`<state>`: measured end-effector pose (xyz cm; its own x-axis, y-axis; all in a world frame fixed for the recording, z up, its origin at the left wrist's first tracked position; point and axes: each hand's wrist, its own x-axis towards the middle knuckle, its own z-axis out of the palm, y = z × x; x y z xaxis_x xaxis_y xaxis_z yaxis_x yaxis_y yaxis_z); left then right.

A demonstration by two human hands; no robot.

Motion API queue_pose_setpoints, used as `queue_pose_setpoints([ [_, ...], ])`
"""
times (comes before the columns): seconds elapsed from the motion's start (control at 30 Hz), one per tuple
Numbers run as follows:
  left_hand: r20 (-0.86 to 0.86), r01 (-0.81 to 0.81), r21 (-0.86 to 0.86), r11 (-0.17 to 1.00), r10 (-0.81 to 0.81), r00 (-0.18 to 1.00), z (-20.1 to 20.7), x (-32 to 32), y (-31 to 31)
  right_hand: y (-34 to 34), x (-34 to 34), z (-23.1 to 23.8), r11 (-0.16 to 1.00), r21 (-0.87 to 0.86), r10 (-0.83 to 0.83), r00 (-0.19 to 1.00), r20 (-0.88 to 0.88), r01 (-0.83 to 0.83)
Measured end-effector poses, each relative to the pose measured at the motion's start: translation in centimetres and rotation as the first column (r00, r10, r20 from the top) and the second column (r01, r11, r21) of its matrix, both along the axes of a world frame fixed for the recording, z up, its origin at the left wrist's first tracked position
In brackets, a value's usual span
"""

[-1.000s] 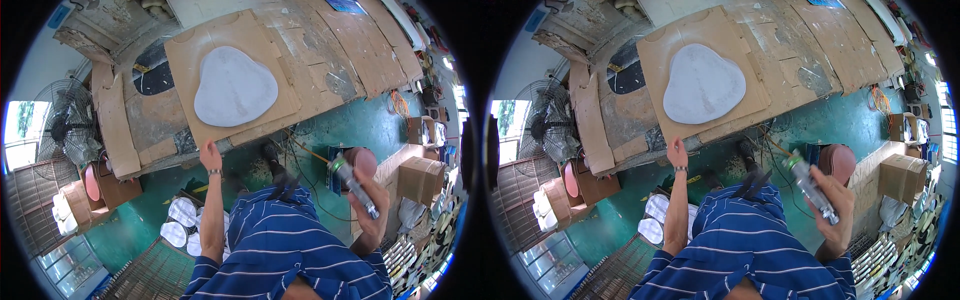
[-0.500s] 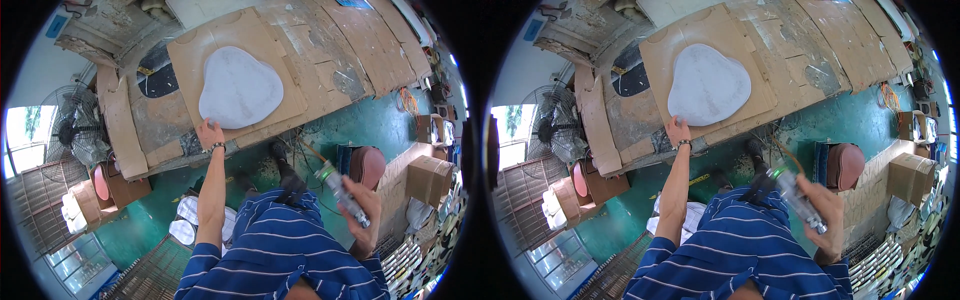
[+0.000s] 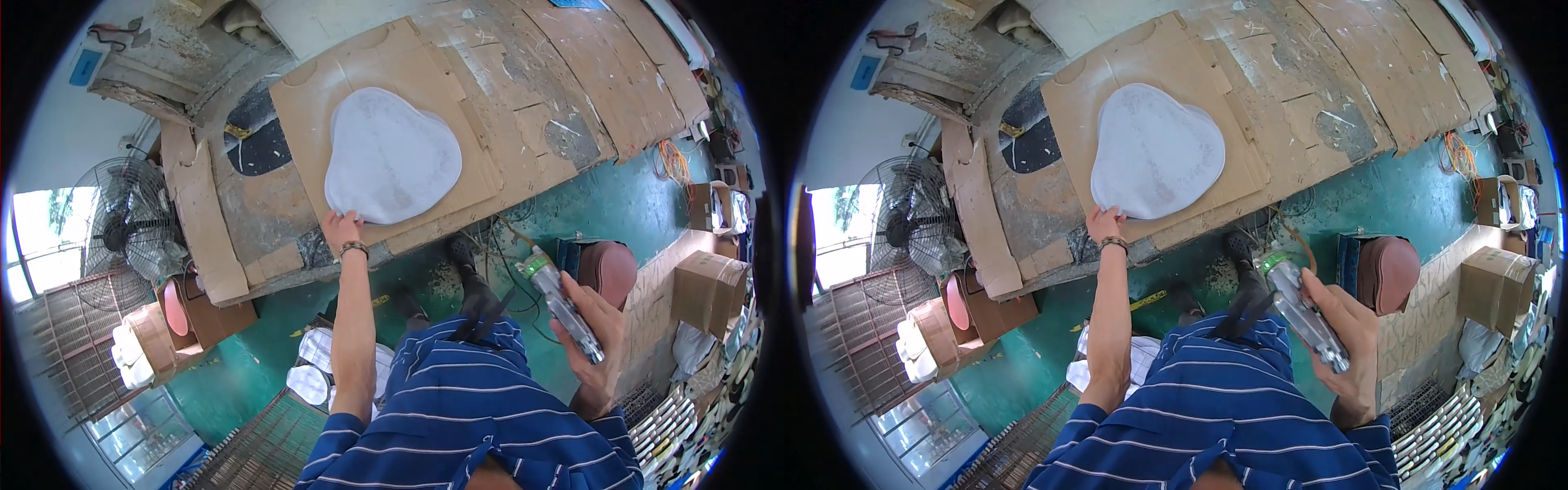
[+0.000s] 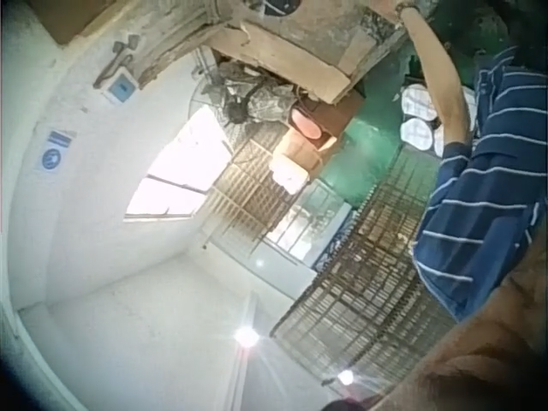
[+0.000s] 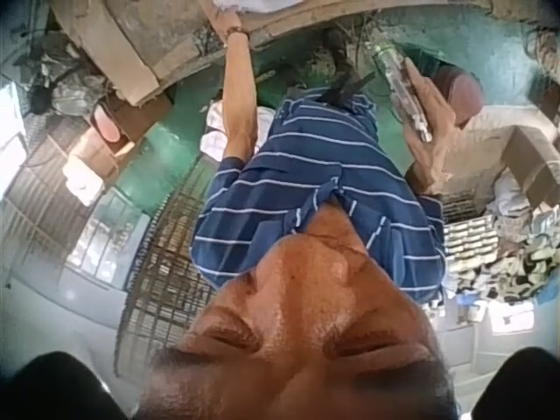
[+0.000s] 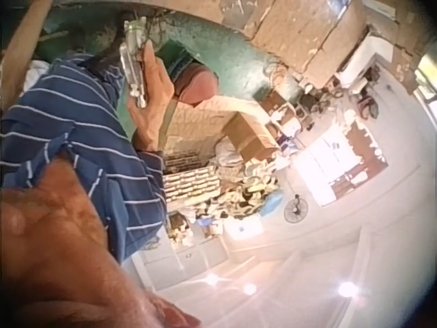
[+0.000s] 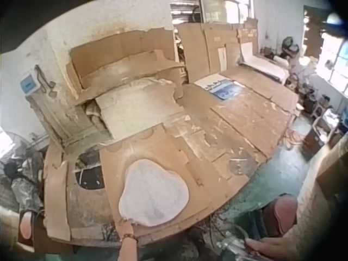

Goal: The person picks up white material pieces, places them on a template, and applies a spray adhesive using a hand-held tool.

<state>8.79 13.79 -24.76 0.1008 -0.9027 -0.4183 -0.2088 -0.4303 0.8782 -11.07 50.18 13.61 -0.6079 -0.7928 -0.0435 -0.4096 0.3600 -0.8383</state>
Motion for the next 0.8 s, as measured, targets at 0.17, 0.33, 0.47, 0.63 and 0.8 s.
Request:
queue_pose_setpoints([
  [0.17,-0.616,0.027,0.407,0.913,0.253,0.746,3.6,-5.6,-3.1,-2.9,-2.8,-8.9,0.96,-0.075,0.278,0.947,0.163,-0.269],
  [0.33,-0.83,0.246,0.276,0.929,0.101,0.549,13.7,-15.1,-4.0,-12.0,-5.0,-20.1,0.881,0.09,0.376,0.803,0.463,-0.465],
  [0.47,-0.843,0.105,0.218,0.97,0.134,0.521,17.9,-17.7,-5.7,-20.0,-7.6,-29.4,0.91,0.055,0.332,0.804,0.493,-0.41],
  [0.63,-0.955,-0.076,-0.051,0.996,-0.027,0.295,24.2,-15.3,-8.1,-22.1,-10.3,-30.4,0.903,0.182,0.129,0.65,0.749,-0.389],
  [0.8,-0.984,-0.333,-0.131,0.934,-0.081,0.162,29.3,-4.7,-6.2,-24.1,-9.7,-27.5,0.863,0.241,0.139,0.667,0.732,-0.444],
])
